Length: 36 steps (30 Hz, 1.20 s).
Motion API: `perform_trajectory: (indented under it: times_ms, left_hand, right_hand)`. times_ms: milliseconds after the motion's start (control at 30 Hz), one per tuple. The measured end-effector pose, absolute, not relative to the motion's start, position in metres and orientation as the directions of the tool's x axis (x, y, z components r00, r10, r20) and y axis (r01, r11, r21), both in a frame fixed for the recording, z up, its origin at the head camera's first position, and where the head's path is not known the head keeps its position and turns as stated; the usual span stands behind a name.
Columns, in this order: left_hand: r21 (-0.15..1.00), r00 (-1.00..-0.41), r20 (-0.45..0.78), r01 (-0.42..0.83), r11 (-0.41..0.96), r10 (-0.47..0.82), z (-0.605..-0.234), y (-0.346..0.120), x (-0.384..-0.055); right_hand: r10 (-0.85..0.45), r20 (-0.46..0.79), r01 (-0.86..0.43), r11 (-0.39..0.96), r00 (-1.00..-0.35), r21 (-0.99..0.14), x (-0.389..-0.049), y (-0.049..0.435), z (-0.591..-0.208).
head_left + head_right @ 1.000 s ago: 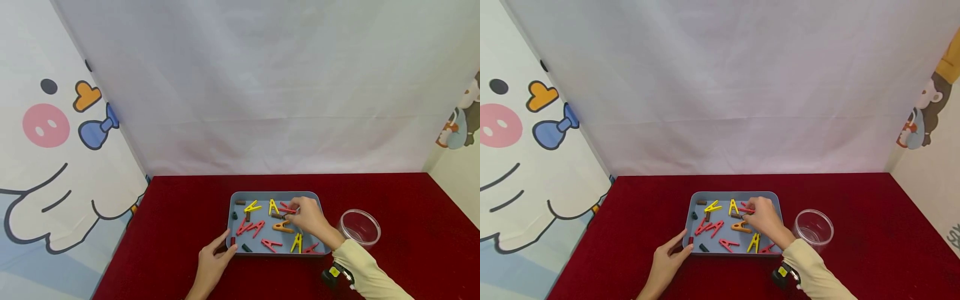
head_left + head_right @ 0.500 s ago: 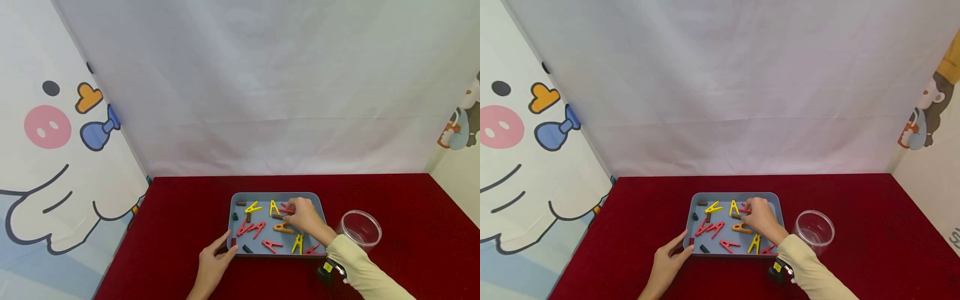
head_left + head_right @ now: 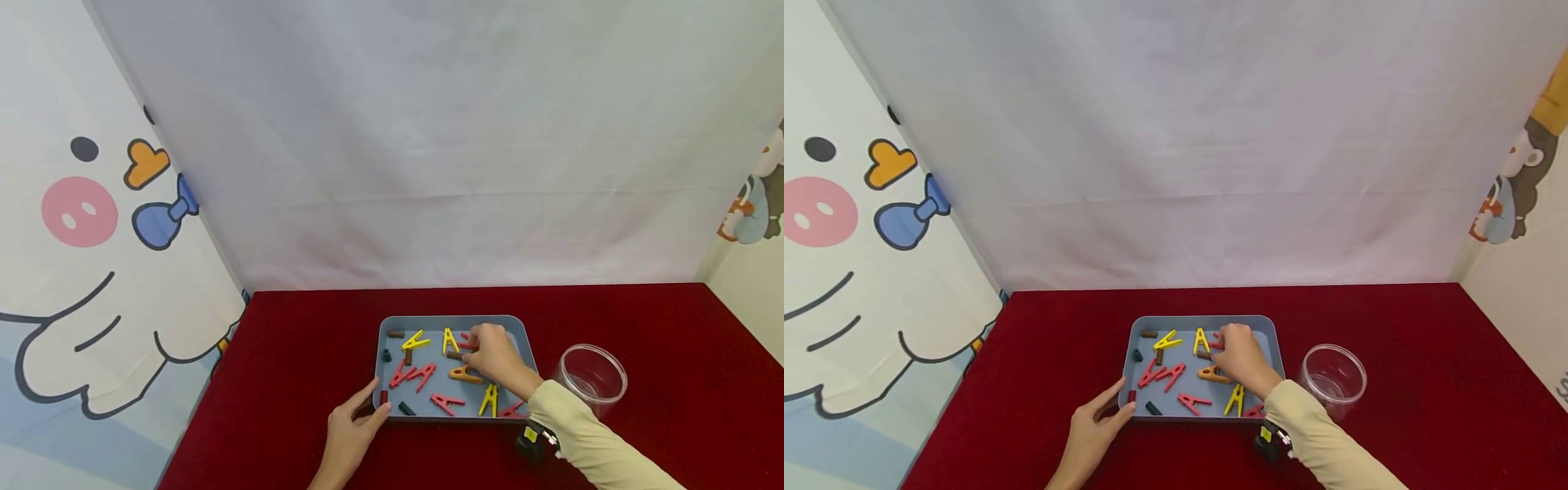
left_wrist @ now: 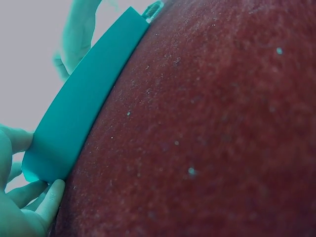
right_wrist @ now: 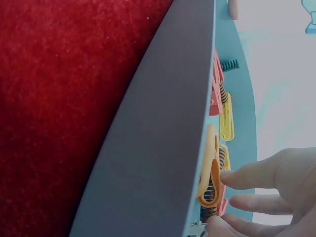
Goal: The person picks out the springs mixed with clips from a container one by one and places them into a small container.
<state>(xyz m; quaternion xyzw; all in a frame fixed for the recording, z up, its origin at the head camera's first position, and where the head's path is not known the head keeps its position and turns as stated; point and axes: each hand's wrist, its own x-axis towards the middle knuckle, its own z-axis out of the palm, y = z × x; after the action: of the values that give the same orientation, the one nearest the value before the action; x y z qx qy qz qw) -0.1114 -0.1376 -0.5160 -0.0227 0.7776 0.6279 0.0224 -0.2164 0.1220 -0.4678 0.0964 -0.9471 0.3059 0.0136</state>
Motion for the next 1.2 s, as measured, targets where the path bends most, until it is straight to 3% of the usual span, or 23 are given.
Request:
perform_trajectory:
  times_ms: [967, 1200]
  left_hand:
    - [0.981, -0.996, -0.087, -0.083, 0.176, 0.014, -0.479, -0.135, -0.1]
    - [0.979, -0.997, -0.084, -0.083, 0.184, -0.002, -0.511, -0.139, -0.11]
  right_hand:
    - [-0.204, 0.084, -0.218, 0.835, -0.975, -0.506, -0.218, 0.117, -0.469]
    - [-0.211, 0.082, -0.224, 0.844, -0.974, -0.486, -0.216, 0.115, -0.465]
